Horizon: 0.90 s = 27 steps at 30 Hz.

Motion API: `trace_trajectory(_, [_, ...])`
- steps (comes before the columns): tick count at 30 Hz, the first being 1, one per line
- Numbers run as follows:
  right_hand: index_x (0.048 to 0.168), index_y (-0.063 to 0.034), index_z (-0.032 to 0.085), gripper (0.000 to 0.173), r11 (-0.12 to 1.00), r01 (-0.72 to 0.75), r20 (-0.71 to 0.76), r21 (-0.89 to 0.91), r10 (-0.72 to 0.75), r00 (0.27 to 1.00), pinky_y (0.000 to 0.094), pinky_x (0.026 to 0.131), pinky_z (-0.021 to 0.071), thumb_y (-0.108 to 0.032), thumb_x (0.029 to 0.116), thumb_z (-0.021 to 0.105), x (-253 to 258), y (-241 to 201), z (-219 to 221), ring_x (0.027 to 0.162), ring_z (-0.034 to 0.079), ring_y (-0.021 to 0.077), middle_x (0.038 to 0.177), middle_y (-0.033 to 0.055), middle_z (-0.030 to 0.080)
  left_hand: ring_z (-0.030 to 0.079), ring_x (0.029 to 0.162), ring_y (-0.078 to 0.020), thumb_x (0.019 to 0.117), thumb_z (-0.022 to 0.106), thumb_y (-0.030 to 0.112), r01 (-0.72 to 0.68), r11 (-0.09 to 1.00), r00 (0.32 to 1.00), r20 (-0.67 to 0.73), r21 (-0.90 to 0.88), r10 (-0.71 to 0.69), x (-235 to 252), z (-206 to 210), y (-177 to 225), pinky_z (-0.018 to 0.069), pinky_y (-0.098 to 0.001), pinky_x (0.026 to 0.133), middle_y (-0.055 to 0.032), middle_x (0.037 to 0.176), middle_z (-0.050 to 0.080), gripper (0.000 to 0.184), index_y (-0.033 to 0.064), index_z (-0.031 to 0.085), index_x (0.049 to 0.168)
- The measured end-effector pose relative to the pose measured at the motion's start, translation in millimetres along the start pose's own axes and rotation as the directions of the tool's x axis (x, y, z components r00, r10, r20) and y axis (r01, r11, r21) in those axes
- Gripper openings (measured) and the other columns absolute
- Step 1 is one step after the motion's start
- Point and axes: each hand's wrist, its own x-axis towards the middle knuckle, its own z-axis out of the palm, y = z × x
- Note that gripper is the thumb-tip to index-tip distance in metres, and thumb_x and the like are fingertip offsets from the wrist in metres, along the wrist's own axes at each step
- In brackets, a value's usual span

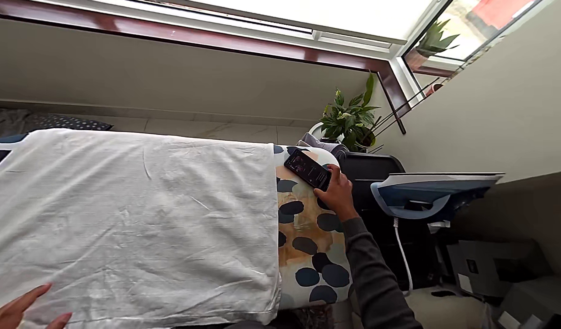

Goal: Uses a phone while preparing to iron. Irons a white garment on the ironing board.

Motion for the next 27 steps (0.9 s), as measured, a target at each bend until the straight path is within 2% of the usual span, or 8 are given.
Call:
trace_trajectory(5, [0.143, -0.0049, 0.049, 0.089, 0.993, -0.105, -0.129, -0.049, 0.098, 0.987, 0.0639, 0.089, 0.0473, -0.051, 0.0758, 0.085, -74, -28, 26, 0.116, 0.059, 0.0443, 0.127, 0.0233, 0.062, 0.047, 0.137, -0.0490, 0.0942, 0.067, 0.028, -0.025, 0.999, 0.999, -0.024, -0.024, 0.024, -29, 36, -17, 0.0365, -0.0541, 0.116, -0.0365, 0.144, 0.049, 0.065, -0.0101, 0.048, 0.143])
trace_trajectory(8, [0.142, -0.0029, 0.050, 0.092, 0.985, -0.159, -0.151, -0.059, 0.149, 0.977, 0.0637, 0.089, 0.0452, -0.058, 0.0760, 0.081, -114, -44, 36, 0.117, 0.058, 0.0453, 0.130, 0.0249, 0.060, 0.043, 0.141, -0.0480, 0.0933, 0.067, 0.031, -0.001, 1.000, 0.999, -0.046, -0.017, 0.000, -40, 51, -27, 0.0338, -0.0540, 0.118, -0.0356, 0.149, 0.045, 0.070, -0.0081, 0.044, 0.147])
trace_trajectory(10, [0.147, -0.0002, 0.047, 0.100, 0.992, -0.107, -0.159, -0.062, 0.096, 0.983, 0.0644, 0.093, 0.0439, -0.065, 0.0764, 0.077, -133, -42, 41, 0.121, 0.057, 0.0454, 0.137, 0.0248, 0.057, 0.034, 0.147, -0.0485, 0.0910, 0.066, 0.043, 0.012, 1.000, 0.997, -0.076, 0.002, -0.012, -43, 64, -39, 0.0283, -0.0553, 0.121, -0.0355, 0.155, 0.037, 0.082, -0.0067, 0.040, 0.150])
trace_trajectory(13, [0.149, 0.0007, 0.045, 0.102, 1.000, 0.014, -0.192, -0.025, -0.019, 0.981, 0.0648, 0.099, 0.0437, -0.066, 0.0777, 0.074, -150, -22, 46, 0.127, 0.056, 0.0441, 0.144, 0.0228, 0.055, 0.018, 0.151, -0.0548, 0.0842, 0.062, 0.070, 0.050, 0.996, 0.992, -0.115, 0.071, -0.042, -40, 80, -45, 0.0172, -0.0624, 0.123, -0.0369, 0.161, 0.023, 0.109, -0.0052, 0.031, 0.156])
trace_trajectory(15, [0.148, -0.0019, 0.048, 0.096, 0.997, 0.078, -0.177, -0.007, -0.078, 0.981, 0.0644, 0.098, 0.0437, -0.066, 0.0798, 0.072, -153, -9, 44, 0.128, 0.055, 0.0439, 0.144, 0.0217, 0.056, 0.012, 0.151, -0.0588, 0.0815, 0.052, 0.082, 0.077, 0.987, 0.990, -0.132, 0.141, -0.058, -39, 93, -51, 0.0129, -0.0675, 0.122, -0.0365, 0.163, 0.018, 0.115, 0.0001, 0.030, 0.159])
trace_trajectory(19, [0.150, -0.0153, 0.050, 0.094, 0.992, 0.128, -0.089, -0.011, -0.128, 0.988, 0.0627, 0.095, 0.0433, -0.077, 0.0801, 0.063, -135, 0, 36, 0.124, 0.053, 0.0418, 0.139, 0.0189, 0.055, -0.001, 0.150, -0.0614, 0.0826, 0.047, 0.083, 0.113, 0.984, 0.991, -0.085, 0.137, -0.102, -37, 99, -50, 0.0060, -0.0715, 0.121, -0.0359, 0.166, 0.006, 0.113, 0.0038, 0.027, 0.161])
trace_trajectory(23, [0.146, -0.0090, 0.054, 0.099, 0.995, 0.097, -0.099, 0.010, -0.096, 0.990, 0.0602, 0.088, 0.0445, -0.080, 0.0776, 0.061, -118, -8, 34, 0.116, 0.056, 0.0403, 0.133, 0.0194, 0.059, -0.004, 0.151, -0.0610, 0.0808, 0.045, 0.086, 0.145, 0.981, 0.989, -0.054, 0.128, -0.139, -37, 96, -47, 0.0042, -0.0708, 0.121, -0.0351, 0.166, 0.002, 0.119, 0.0026, 0.024, 0.162])
trace_trajectory(27, [0.140, -0.0188, 0.061, 0.088, 0.989, 0.145, -0.039, 0.006, -0.144, 0.989, 0.0590, 0.086, 0.0426, -0.080, 0.0764, 0.063, -112, -1, 33, 0.116, 0.053, 0.0396, 0.130, 0.0183, 0.056, -0.006, 0.151, -0.0600, 0.0802, 0.045, 0.085, 0.165, 0.979, 0.986, -0.051, 0.120, -0.160, -37, 97, -44, 0.0045, -0.0717, 0.120, -0.0353, 0.166, -0.001, 0.118, 0.0037, 0.022, 0.163])
